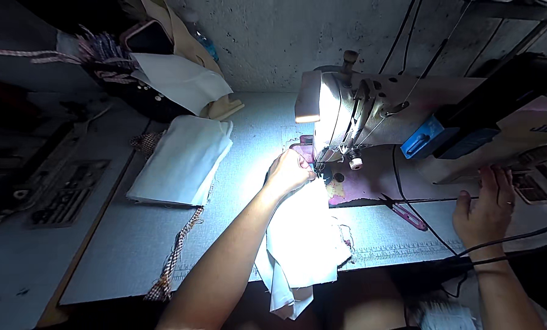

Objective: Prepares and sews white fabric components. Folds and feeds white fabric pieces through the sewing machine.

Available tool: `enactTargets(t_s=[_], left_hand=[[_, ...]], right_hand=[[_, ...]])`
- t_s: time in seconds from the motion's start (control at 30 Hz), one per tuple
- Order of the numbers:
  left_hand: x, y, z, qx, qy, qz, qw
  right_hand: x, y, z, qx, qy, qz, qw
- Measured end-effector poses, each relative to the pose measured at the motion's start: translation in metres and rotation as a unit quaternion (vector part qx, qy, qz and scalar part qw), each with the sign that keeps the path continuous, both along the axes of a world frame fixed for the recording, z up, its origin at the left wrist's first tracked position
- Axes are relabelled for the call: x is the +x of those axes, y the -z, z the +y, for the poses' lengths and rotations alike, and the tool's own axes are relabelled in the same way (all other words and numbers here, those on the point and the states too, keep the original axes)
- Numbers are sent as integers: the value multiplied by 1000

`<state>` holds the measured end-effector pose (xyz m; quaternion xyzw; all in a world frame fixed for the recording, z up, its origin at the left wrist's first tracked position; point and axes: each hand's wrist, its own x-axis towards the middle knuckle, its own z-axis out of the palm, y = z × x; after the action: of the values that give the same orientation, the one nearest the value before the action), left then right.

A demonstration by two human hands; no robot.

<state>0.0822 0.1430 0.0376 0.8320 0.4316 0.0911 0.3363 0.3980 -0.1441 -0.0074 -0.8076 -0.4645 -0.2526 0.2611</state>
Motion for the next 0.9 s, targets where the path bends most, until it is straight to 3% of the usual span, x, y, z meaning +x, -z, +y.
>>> enactTargets(t_s=[0.9], left_hand=[[2, 2, 7, 8, 15, -22, 1000]], right_hand=[[-7, 1, -2, 4, 33, -6, 999]])
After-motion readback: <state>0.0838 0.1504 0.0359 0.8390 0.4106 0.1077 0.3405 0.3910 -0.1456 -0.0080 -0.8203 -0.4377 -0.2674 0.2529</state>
